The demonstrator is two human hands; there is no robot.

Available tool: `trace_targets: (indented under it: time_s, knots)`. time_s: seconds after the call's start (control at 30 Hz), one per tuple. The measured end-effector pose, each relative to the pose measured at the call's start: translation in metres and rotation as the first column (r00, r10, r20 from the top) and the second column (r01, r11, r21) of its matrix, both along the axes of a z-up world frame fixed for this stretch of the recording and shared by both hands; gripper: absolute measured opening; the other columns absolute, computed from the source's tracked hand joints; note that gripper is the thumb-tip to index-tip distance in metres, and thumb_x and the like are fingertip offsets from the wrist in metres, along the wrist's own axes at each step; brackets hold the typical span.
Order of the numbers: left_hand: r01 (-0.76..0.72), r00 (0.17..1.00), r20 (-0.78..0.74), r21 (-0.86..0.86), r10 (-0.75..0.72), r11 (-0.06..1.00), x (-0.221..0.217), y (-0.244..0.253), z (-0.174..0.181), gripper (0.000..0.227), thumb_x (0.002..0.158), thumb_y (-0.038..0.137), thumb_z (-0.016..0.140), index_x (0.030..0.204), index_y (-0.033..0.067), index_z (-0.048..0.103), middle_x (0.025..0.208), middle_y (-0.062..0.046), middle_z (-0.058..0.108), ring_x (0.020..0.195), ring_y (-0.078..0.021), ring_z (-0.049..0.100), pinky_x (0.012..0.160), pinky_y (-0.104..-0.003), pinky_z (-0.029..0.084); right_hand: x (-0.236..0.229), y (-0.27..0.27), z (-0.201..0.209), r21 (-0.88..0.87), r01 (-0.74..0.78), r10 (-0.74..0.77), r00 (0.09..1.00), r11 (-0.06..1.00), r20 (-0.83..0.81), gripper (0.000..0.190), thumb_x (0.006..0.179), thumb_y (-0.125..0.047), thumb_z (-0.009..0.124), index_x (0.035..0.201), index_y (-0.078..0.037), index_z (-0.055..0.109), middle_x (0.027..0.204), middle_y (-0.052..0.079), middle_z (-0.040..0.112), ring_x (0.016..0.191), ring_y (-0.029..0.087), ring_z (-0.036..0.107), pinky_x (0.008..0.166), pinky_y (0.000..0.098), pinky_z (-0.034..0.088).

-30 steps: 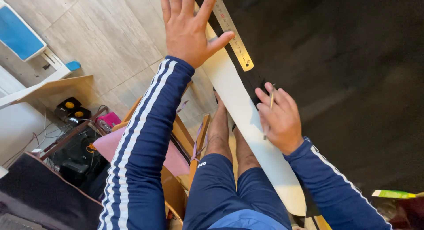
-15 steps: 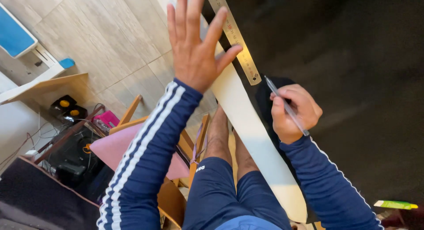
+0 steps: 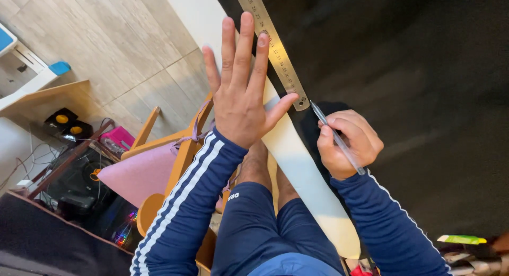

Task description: Marking lines on a piece of black leather using a metal ruler and a pen

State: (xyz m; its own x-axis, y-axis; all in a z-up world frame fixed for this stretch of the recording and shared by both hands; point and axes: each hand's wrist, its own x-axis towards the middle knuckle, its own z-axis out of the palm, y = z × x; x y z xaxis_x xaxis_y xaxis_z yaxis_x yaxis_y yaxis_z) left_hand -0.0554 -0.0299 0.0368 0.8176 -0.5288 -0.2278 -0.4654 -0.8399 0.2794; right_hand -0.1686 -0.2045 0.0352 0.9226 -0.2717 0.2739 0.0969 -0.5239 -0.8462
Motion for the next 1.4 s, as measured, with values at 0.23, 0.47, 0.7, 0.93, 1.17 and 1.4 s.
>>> trace_targets:
  time_s: [0.23,0.47,0.7,0.93,1.17,1.4]
  knots:
    - [0.008,1.0,0.015,0.0,-0.008,1.0,0.0,0.001,-0.003,0.1,0.106,0.085,0.06,0.162,0.008,0.03,0.169,-0.022,0.024,0.159,-0.0455,0.019,0.127,-0.063,0.0,0.004,0.001,0.004,0.003,-0.016,0.016,1.0,1.0,-0.022,0.018,0.1,-0.006,0.059,0.088,0.009,0.059,0.077,0.023,0.066,0.065,0.035,0.066,0.065,0.0428,0.055]
    - [0.01,1.0,-0.01,0.049,-0.01,0.999,0.002,-0.001,0.002,0.099,0.106,0.085,0.054,0.164,0.0093,0.027,0.17,-0.02,0.022,0.16,-0.044,0.017,0.127,-0.062,-0.001,0.0,0.001,-0.005,0.015,0.006,-0.006,0.999,1.0,0.036,0.019,0.103,-0.01,0.057,0.095,0.008,0.058,0.079,0.025,0.065,0.068,0.039,0.068,0.067,0.0467,0.058]
    - [0.025,0.998,-0.053,0.08,-0.021,0.996,0.005,-0.002,0.01,0.112,0.102,0.091,0.073,0.165,0.0108,0.026,0.171,-0.018,0.019,0.16,-0.0432,0.016,0.127,-0.062,0.001,-0.001,0.002,-0.006,0.004,-0.004,0.004,0.999,1.0,0.044,0.019,0.105,-0.012,0.057,0.1,0.006,0.057,0.084,0.026,0.067,0.073,0.04,0.07,0.072,0.0476,0.058]
    - [0.033,0.996,-0.089,0.093,-0.025,0.995,0.006,-0.003,0.013,0.127,0.095,0.1,0.08,0.166,0.0104,0.025,0.171,-0.018,0.017,0.16,-0.0435,0.015,0.125,-0.063,0.0,-0.003,0.002,-0.007,0.006,0.006,-0.006,0.999,1.0,0.038,0.019,0.106,-0.013,0.057,0.104,0.006,0.058,0.087,0.026,0.068,0.076,0.041,0.071,0.073,0.0465,0.058]
    - [0.033,0.996,-0.081,0.115,-0.024,0.993,0.005,-0.002,0.01,0.127,0.097,0.106,0.076,0.166,0.0131,0.024,0.171,-0.016,0.017,0.161,-0.0415,0.014,0.126,-0.061,0.0,-0.005,-0.001,-0.006,-0.007,-0.014,0.014,0.999,1.0,0.031,0.017,0.105,-0.012,0.058,0.105,0.005,0.058,0.088,0.026,0.068,0.076,0.041,0.07,0.074,0.047,0.057]
    - [0.002,0.998,-0.061,0.088,0.004,0.996,0.003,-0.003,0.007,0.128,0.093,0.1,0.089,0.165,0.0134,0.027,0.171,-0.017,0.018,0.161,-0.0396,0.014,0.127,-0.061,0.0,-0.001,-0.001,-0.002,-0.029,-0.036,0.037,0.999,0.999,0.018,0.019,0.101,-0.008,0.058,0.094,0.009,0.06,0.081,0.025,0.067,0.071,0.039,0.067,0.07,0.0473,0.056]
